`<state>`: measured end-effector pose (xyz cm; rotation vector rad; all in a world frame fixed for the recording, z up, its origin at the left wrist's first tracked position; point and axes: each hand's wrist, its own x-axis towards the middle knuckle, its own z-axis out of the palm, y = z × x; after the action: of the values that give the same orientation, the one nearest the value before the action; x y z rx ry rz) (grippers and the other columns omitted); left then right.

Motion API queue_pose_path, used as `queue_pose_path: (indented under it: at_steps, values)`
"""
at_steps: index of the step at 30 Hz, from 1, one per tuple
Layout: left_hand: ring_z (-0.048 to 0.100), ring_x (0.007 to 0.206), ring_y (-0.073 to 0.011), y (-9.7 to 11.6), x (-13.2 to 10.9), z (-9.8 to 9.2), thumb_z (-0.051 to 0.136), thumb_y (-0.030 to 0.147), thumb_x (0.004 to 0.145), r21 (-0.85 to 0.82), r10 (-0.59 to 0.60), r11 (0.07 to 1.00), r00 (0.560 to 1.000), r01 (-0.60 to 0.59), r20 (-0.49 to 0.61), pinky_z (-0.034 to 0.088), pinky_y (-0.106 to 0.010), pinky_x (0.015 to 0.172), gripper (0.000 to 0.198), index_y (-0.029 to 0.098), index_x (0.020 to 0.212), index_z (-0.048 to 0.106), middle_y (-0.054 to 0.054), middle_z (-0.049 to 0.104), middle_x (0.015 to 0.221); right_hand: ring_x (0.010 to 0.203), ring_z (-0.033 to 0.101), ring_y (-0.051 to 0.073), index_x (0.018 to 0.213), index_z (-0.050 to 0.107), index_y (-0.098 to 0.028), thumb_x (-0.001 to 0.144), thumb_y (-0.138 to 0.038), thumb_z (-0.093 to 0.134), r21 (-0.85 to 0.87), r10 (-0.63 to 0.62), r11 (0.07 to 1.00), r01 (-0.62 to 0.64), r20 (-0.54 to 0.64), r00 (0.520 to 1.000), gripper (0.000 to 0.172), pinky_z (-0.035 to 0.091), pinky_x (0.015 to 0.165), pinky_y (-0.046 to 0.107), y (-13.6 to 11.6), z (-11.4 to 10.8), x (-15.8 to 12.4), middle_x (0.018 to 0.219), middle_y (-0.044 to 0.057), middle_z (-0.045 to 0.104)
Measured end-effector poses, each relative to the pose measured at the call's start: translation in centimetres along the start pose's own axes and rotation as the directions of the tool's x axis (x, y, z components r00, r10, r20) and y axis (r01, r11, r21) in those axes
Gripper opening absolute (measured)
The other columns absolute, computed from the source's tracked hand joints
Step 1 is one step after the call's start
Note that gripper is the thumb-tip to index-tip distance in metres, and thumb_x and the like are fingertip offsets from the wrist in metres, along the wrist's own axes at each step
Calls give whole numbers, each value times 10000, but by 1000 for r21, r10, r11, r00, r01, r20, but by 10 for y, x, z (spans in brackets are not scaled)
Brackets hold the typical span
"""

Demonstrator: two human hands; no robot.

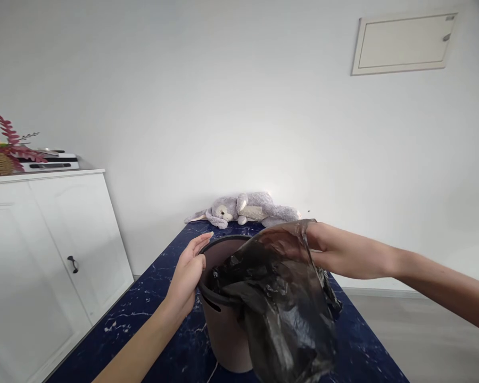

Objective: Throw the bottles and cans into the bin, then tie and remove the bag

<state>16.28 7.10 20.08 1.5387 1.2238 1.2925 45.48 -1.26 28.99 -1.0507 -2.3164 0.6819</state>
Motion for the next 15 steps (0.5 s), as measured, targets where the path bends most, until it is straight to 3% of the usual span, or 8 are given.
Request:
queue_pose_path:
  at_steps: [2,4,5,7,9,11,13,15]
  values:
    - [401,1556,-317,4,-6,3,469,119,849,60,137,989,990,-135,-41,363,-587,1249,516,272,1323,603,-87,539,1599,1012,736,249,1301,724,-256,1025,-417,620,15,62,998,-62,-35,997,336,611,930,350,-1,4,8,1083,51,792]
    - [393,1558,-297,14,-18,3,472,139,923,163,424,899,900,-406,-97,324,-573,1281,407,288,1282,592,-73,543,1575,909,737,235,1117,769,-224,986,-414,673,59,127,991,-123,-62,990,250,618,865,345,-3,10,18,953,42,786]
    - [421,1537,-290,23,-25,3,488,128,932,218,588,799,804,-561,-84,332,-563,1282,378,303,1249,598,-60,576,1532,920,736,233,1061,772,-219,970,-405,687,96,126,988,-118,-76,989,224,615,883,348,-5,13,23,956,41,784]
    - [529,1448,-277,43,-39,5,530,84,918,260,829,506,547,-822,117,377,-536,1263,378,342,1175,633,-17,675,1397,1014,729,233,1060,771,-217,947,-367,702,180,65,982,-47,-96,993,200,594,973,362,-10,19,35,1060,45,786]
    - [623,1348,-249,65,-51,9,538,50,918,177,835,240,296,-955,465,415,-495,1243,414,369,1147,670,26,739,1308,1085,718,232,1124,764,-218,932,-312,700,269,39,963,-10,-102,994,224,573,1037,380,-13,23,46,1164,52,780]
    - [659,1306,-223,83,-56,16,495,51,951,91,680,112,143,-990,719,424,-456,1236,429,348,1197,683,20,754,1310,1125,714,241,1179,753,-212,920,-263,698,349,92,936,-52,-101,991,270,576,1044,390,-15,25,55,1220,65,773]
    - [694,1234,-223,92,-55,22,445,60,962,81,600,71,108,-994,793,430,-452,1222,453,288,1289,661,-28,771,1266,1169,703,252,1221,741,-212,917,-238,701,384,160,917,-107,-110,981,308,574,1059,397,-15,25,62,1280,75,755]
    - [734,1063,-238,93,-51,23,446,99,953,115,625,65,130,-991,770,451,-478,1180,454,224,1349,632,-59,793,1118,1172,701,259,1210,749,-211,942,-251,682,355,174,926,-127,-104,979,279,564,1076,417,-14,24,67,1306,81,745]
